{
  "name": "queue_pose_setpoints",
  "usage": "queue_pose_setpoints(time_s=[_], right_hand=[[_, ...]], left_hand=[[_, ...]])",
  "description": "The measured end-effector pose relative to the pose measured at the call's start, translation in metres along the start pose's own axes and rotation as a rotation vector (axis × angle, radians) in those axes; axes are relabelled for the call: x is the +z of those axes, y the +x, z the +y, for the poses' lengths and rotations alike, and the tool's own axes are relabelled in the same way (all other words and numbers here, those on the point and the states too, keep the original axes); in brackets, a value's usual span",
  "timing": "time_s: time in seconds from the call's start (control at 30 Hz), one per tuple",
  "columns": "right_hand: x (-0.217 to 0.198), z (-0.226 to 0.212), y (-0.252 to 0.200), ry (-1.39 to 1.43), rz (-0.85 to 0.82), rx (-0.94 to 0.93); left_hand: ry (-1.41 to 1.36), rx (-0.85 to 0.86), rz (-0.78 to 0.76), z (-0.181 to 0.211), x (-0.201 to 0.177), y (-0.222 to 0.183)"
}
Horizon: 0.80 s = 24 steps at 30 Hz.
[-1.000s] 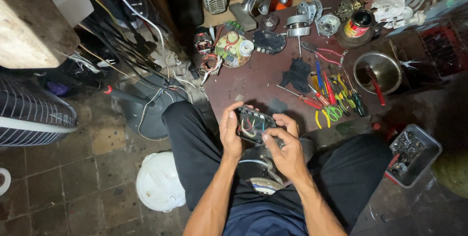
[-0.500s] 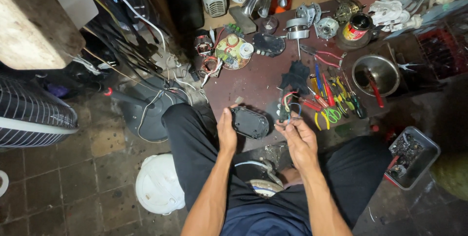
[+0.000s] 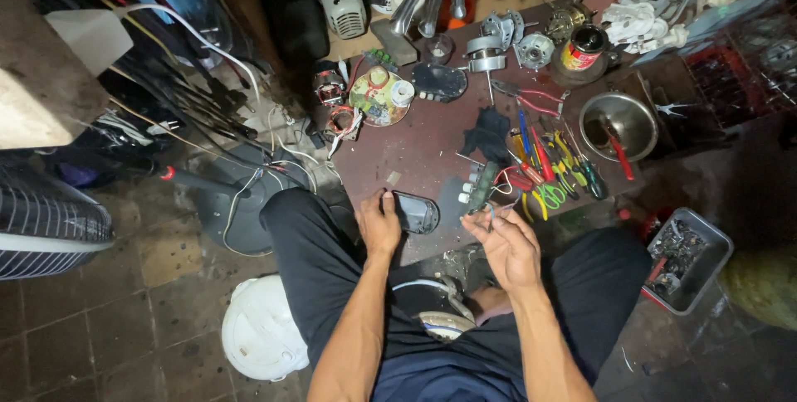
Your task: The person works on an electronic component, using a screwdriver and pliers to manipulate wires and small internal parts while holding the device housing.
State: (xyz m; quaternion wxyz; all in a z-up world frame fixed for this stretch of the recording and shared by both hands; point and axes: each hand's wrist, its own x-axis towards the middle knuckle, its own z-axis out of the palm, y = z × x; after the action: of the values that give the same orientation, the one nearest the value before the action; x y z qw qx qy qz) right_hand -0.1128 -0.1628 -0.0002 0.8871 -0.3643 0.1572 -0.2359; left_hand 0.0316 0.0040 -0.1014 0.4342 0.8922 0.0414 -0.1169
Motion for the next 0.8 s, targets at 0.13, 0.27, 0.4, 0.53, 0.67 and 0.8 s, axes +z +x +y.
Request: queue_pose_setpoints(time_s=[0.13, 0.27, 0.4, 0.53, 0.67, 0.8], right_hand=[[0.002, -0.003, -0.002, -0.140, -0.033, -0.032], [0.002, -0.009, -0.001, -0.384, -0.121, -0.090], [0.035, -0.036, -0.005, -0.843, -0.308, -0.189], [0.047, -0.039, -0.011, -0.879, -0.256, -0.276], [0.069, -0.045, -0.012, -0.846, -0.274, -0.477], [0.072, -0.043, -0.017, -0.622, -0.291, -0.509]], left_hand=[[-0.022, 0.151, 0.236, 0.023, -0.013, -0.017], [-0.486, 0.192, -0.096, 0.076, -0.035, -0.052], [-1.120, 0.105, -0.697, 0.090, -0.042, -0.069], [-1.306, 0.117, -0.698, 0.085, -0.037, -0.067], [-1.302, 0.184, -0.645, 0.085, -0.047, -0.069], [-1.347, 0.249, -0.636, 0.103, -0.060, -0.081]])
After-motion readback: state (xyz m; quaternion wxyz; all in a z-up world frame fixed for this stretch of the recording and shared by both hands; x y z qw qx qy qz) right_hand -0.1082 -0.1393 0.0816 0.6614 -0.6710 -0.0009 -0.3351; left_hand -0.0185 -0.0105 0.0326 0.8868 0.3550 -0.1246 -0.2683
